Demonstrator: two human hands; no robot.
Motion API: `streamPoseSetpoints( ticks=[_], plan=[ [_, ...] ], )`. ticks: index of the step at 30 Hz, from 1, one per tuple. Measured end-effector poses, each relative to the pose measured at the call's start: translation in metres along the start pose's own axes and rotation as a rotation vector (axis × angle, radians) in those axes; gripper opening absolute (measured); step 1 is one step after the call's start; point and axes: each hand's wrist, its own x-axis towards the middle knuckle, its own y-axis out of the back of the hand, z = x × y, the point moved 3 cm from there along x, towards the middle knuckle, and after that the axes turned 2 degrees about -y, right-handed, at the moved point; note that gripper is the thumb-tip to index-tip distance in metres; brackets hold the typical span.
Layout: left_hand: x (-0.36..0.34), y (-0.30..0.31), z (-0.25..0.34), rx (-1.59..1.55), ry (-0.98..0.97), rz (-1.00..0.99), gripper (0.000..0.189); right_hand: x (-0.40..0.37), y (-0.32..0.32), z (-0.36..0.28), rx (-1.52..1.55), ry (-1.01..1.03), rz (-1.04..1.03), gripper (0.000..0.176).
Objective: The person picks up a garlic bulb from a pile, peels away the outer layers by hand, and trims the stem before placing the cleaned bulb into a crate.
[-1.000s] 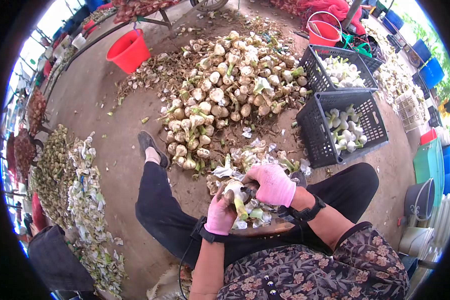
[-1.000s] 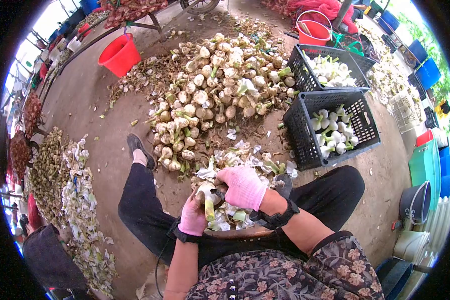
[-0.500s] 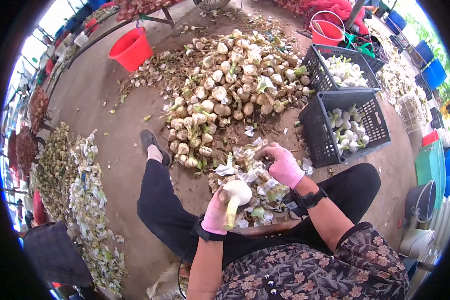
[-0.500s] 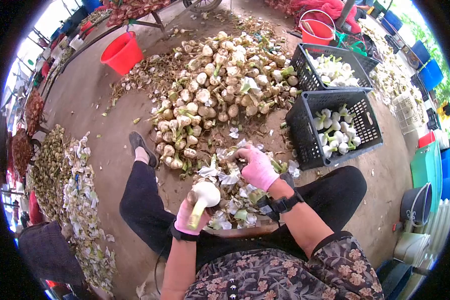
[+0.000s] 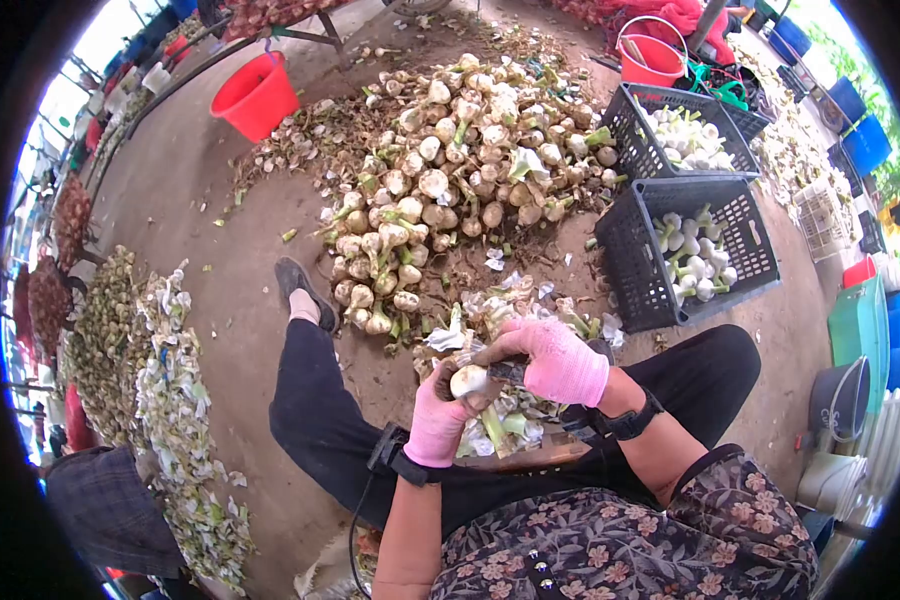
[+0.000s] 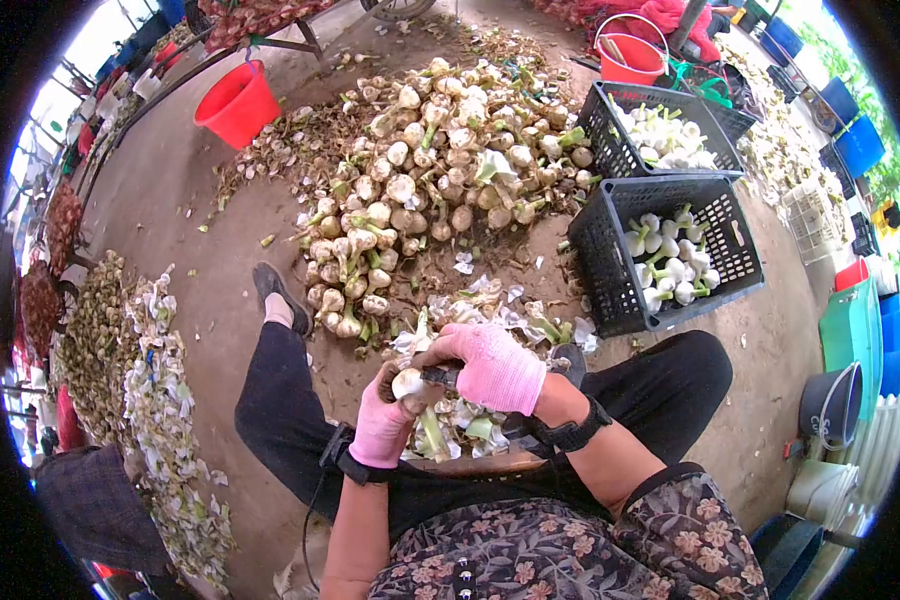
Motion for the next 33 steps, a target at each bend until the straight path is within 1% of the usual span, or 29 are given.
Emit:
streamPoseSetpoints(
  ticks=[3,7,9,10,12,13,14,15,16,17,18,19,20,21,23,24,25,26,27,28,29,31,32,33],
  plan=[
    [-0.004,0.002,-0.006,0.005,0.012,-0.01,0.076,-0.003,-0.003,0.008,-0.078,0.055,0.018,0.042],
    [-0.007,0.007,-0.014,-0.043,0.044,-0.018,0.079,-0.008,-0.004,0.004,-0.1,0.049,0.016,0.041],
    [-0.009,0.001,-0.008,-0.075,0.044,-0.049,0.078,-0.009,-0.003,0.001,-0.082,0.013,-0.017,0.027],
    [-0.009,-0.002,-0.006,-0.104,0.046,-0.082,0.077,-0.01,-0.004,0.002,-0.083,0.014,-0.018,0.027],
    [-0.006,0.003,-0.009,-0.115,0.06,-0.075,0.074,-0.011,-0.008,0.01,0.102,-0.135,0.02,0.023],
    [-0.004,0.007,-0.013,-0.126,0.075,-0.066,0.071,-0.011,-0.01,0.012,0.102,-0.136,0.017,0.023],
    [0.001,0.013,-0.021,-0.115,0.081,0.002,0.064,-0.011,-0.011,0.013,0.176,-0.106,0.06,0.023],
    [0.002,0.011,-0.014,-0.16,0.09,0.033,0.056,-0.009,-0.011,0.013,0.249,-0.073,0.104,0.023],
    [0.004,0.01,-0.011,-0.23,0.103,0.08,0.053,-0.011,-0.008,0.006,0.099,0.007,0.129,0.032],
    [0.006,0.009,-0.01,-0.3,0.119,0.126,0.05,-0.013,-0.008,-0.001,0.099,0.008,0.126,0.032],
    [0.008,0.008,-0.01,-0.301,0.118,0.126,0.05,-0.017,-0.01,-0.009,0.046,0.014,0.142,0.038],
    [0.01,0.008,-0.011,-0.303,0.095,0.191,0.049,-0.019,-0.012,-0.013,-0.007,0.019,0.161,0.044],
    [0.011,0.009,-0.012,-0.305,0.074,0.255,0.048,-0.016,-0.019,-0.006,-0.075,0.087,0.154,0.048],
    [0.011,0.004,-0.015,-0.304,0.077,0.25,0.048,-0.015,-0.024,-0.007,-0.056,0.094,0.181,0.044],
    [0.008,-0.002,-0.017,-0.249,0.022,0.28,0.033,-0.01,-0.032,0.005,0.092,0.107,0.312,0.034],
    [0.008,-0.004,-0.016,-0.316,0.016,0.219,0.04,-0.008,-0.031,0.015,0.285,0.005,0.327,0.03],
    [0.007,-0.002,-0.015,-0.315,0.016,0.215,0.04,-0.006,-0.029,0.024,0.478,-0.097,0.341,0.027],
    [0.006,-0.001,-0.012,-0.118,-0.075,0.166,0.045,-0.005,-0.024,0.024,0.674,-0.121,0.336,0.024],
    [0.005,-0.001,-0.01,0.076,-0.166,0.115,0.051,-0.003,-0.024,0.031,0.775,-0.206,0.332,0.024],
    [0.005,0.001,-0.011,0.096,-0.181,0.166,0.064,-0.004,-0.022,0.031,0.793,-0.239,0.325,0.027],
    [0.005,-0.006,-0.007,0.095,-0.184,0.161,0.064,-0.004,-0.022,0.031,0.81,-0.271,0.316,0.03],
    [0.001,-0.024,0.01,0.292,-0.268,0.211,0.064,0.001,-0.036,0.041,0.841,-0.226,0.344,0.034],
    [0.005,-0.021,0.009,0.527,-0.344,0.249,0.067,0.004,-0.038,0.04,0.791,-0.143,0.442,0.032],
    [-0.002,-0.031,0.013,0.539,-0.418,0.314,0.065,0.002,-0.036,0.039,0.748,-0.244,0.454,0.029]
  ],
)
